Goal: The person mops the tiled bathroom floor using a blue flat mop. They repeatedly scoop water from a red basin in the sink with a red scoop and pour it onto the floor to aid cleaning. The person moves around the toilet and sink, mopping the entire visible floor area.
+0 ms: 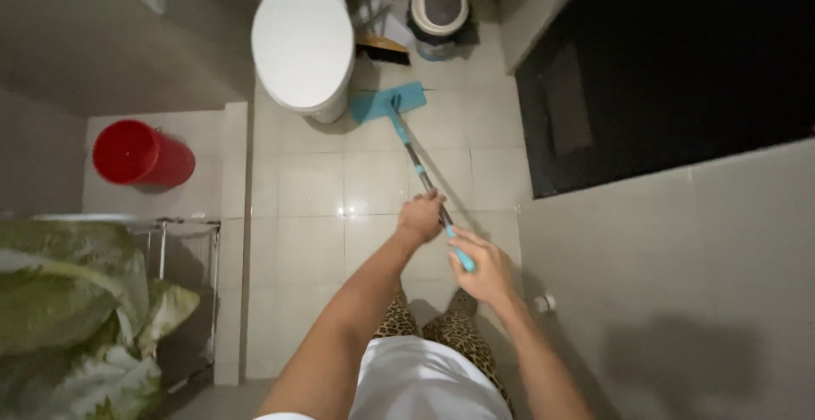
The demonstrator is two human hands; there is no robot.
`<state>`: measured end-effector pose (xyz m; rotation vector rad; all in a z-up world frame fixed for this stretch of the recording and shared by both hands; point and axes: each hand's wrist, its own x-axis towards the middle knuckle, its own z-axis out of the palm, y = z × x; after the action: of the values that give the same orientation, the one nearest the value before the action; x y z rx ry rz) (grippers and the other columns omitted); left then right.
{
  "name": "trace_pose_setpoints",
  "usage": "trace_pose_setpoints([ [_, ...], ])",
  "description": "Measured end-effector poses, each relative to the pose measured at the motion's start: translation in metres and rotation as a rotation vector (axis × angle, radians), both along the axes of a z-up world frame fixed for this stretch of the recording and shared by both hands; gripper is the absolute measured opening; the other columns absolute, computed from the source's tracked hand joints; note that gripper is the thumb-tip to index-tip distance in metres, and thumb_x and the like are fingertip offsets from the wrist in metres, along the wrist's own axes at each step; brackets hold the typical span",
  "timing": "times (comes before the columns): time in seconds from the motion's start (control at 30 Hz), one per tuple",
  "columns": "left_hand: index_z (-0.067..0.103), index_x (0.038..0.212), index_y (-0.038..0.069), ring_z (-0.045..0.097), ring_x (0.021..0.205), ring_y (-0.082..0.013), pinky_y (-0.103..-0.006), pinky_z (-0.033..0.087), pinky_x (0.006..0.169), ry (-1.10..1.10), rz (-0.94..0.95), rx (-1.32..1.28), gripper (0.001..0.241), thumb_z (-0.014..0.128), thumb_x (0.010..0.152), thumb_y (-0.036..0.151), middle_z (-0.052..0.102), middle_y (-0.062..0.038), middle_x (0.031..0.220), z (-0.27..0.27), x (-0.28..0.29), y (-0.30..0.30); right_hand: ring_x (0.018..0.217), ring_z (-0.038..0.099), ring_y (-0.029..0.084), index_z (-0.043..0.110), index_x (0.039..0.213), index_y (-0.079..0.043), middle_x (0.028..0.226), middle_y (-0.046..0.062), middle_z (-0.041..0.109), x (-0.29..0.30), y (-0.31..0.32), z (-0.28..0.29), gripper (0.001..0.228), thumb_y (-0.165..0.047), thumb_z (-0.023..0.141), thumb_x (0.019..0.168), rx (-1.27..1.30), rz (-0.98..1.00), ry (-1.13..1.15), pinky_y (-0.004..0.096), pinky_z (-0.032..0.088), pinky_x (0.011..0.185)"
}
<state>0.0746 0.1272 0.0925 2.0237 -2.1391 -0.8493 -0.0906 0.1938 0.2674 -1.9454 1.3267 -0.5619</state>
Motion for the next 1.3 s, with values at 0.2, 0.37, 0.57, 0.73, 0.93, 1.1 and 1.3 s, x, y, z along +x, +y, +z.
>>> trace_pose_setpoints([
  [0.2, 0.069, 0.112, 0.012, 0.062, 0.111, -0.0347, -0.0511, 0.045, 0.099, 0.14, 0.093, -0.217, 0.04, 0.077, 0.075, 0.027, 0.065, -0.013, 0.115, 0.102, -0.044, 0.034, 0.099, 0.075, 0.03, 0.077, 0.102, -0.007, 0.119, 0.011, 0.074, -0.055, -0.01, 0.08, 0.021, -0.013, 0.072, 0.083, -0.122, 0.25, 0.006, 0.038, 0.06, 0.083],
  [0.37, 0.071, 0.101, 0.009, 0.067, 0.101, -0.0344, -0.0511, 0.044, 0.106, 0.229, 0.195, -0.431, 0.035, 0.075, 0.07, 0.027, 0.068, -0.014, 0.1, 0.14, -0.081, 0.056, 0.091, 0.075, 0.027, 0.076, 0.097, -0.005, 0.104, 0.011, 0.076, -0.091, -0.033, 0.126, 0.016, -0.011, 0.072, 0.082, -0.141, 0.344, -0.055, 0.036, 0.059, 0.08],
  [0.57, 0.068, 0.084, 0.01, 0.068, 0.086, -0.0367, -0.0521, 0.049, 0.093, 0.23, 0.322, -0.525, 0.02, 0.074, 0.081, 0.029, 0.067, -0.013, 0.09, 0.155, -0.112, 0.091, 0.079, 0.073, 0.023, 0.073, 0.089, -0.002, 0.091, 0.012, 0.074, -0.113, -0.037, 0.146, 0.013, -0.004, 0.069, 0.077, -0.068, 0.579, -0.101, 0.034, 0.057, 0.072],
  [0.73, 0.068, 0.072, 0.014, 0.068, 0.082, -0.0345, -0.0485, 0.053, 0.077, 0.293, 0.372, -0.489, 0.015, 0.073, 0.071, 0.028, 0.067, -0.01, 0.082, 0.176, -0.105, 0.107, 0.071, 0.066, 0.023, 0.07, 0.086, 0.0, 0.09, 0.015, 0.073, -0.108, -0.029, 0.136, 0.013, 0.003, 0.062, 0.075, 0.031, 0.674, -0.239, 0.034, 0.052, 0.065],
  [0.93, 0.068, 0.079, 0.012, 0.067, 0.086, -0.0313, -0.0474, 0.05, 0.075, 0.147, 0.394, -0.572, 0.016, 0.073, 0.073, 0.026, 0.067, -0.008, 0.086, 0.164, -0.079, 0.128, 0.064, 0.063, 0.021, 0.065, 0.078, 0.001, 0.082, 0.016, 0.07, -0.07, -0.002, 0.103, 0.006, 0.001, 0.06, 0.076, -0.162, 0.549, -0.367, 0.032, 0.049, 0.06],
  [1.1, 0.063, 0.078, 0.012, 0.066, 0.082, -0.0308, -0.0445, 0.051, 0.073, 0.147, 0.354, -0.722, 0.023, 0.074, 0.064, 0.027, 0.065, -0.008, 0.085, 0.159, -0.041, 0.13, 0.064, 0.066, 0.023, 0.061, 0.076, 0.003, 0.078, 0.017, 0.069, -0.023, 0.013, 0.111, 0.003, 0.001, 0.059, 0.078, -0.331, 0.476, -0.449, 0.032, 0.051, 0.059],
  [1.3, 0.054, 0.073, 0.014, 0.064, 0.07, -0.0283, -0.0422, 0.05, 0.068, 0.152, 0.305, -0.901, 0.023, 0.075, 0.07, 0.023, 0.06, -0.006, 0.075, 0.12, -0.01, 0.132, 0.072, 0.068, 0.031, 0.058, 0.077, 0.002, 0.078, 0.017, 0.066, 0.012, 0.029, 0.107, 0.003, 0.002, 0.059, 0.074, -0.577, 0.459, -0.464, 0.038, 0.056, 0.067],
])
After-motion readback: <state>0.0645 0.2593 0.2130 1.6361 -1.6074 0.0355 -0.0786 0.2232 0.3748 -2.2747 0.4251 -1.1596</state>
